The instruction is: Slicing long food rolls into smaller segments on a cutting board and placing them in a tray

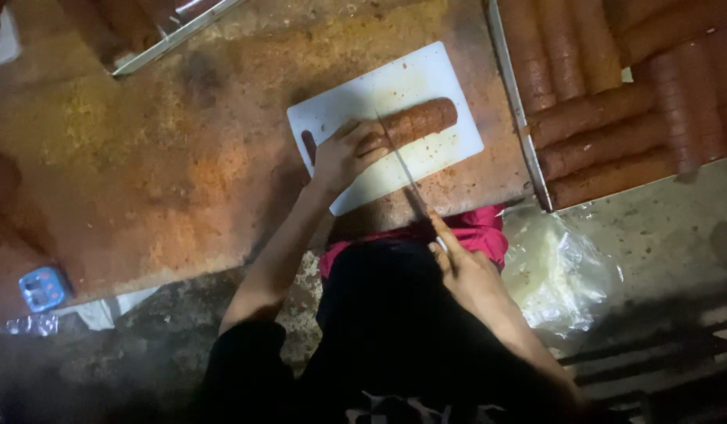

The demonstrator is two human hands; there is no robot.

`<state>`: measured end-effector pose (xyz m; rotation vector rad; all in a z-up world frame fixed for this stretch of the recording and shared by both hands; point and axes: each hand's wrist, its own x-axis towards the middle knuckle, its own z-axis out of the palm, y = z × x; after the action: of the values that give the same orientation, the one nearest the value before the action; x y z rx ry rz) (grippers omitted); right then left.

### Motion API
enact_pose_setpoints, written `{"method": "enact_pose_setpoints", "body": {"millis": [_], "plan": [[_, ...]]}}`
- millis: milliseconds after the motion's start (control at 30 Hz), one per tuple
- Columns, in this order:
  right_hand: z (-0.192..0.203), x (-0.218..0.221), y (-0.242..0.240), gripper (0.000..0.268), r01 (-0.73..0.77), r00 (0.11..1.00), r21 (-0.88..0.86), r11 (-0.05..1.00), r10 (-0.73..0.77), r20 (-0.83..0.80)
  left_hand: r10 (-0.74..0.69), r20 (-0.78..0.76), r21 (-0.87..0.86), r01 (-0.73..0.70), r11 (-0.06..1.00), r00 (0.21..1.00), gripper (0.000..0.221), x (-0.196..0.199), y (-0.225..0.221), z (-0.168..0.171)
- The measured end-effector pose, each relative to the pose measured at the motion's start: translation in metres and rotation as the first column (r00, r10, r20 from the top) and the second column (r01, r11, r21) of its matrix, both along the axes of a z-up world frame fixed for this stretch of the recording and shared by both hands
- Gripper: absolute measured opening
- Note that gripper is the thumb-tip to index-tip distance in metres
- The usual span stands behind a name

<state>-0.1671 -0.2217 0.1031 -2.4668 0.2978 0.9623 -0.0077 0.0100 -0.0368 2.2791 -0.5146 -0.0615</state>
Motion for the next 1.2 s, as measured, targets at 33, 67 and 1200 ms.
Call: {"method": "enact_pose_setpoints", "body": {"millis": [33,67,1200], "plan": [[-0.001,0.005,0.001,0.057,0.025,1.0,0.042,0.999,-0.024,-0.01,0.024,-0.063,-0.076,-0.028,0.997,0.998,0.03,0.005,-0.003,-0.013],[-0.008,0.007,0.001,0.057,0.034,0.999,0.04,0.999,-0.034,-0.002,0.013,-0.055,-0.079,-0.017,0.997,0.998,0.03,0.006,-0.006,-0.018],[0.013,-0.008,-0.012,0.058,-0.036,0.996,0.045,0.998,0.04,-0.085,0.07,0.003,-0.058,-0.07,0.996,0.998,0.051,-0.02,0.009,0.008]]}}
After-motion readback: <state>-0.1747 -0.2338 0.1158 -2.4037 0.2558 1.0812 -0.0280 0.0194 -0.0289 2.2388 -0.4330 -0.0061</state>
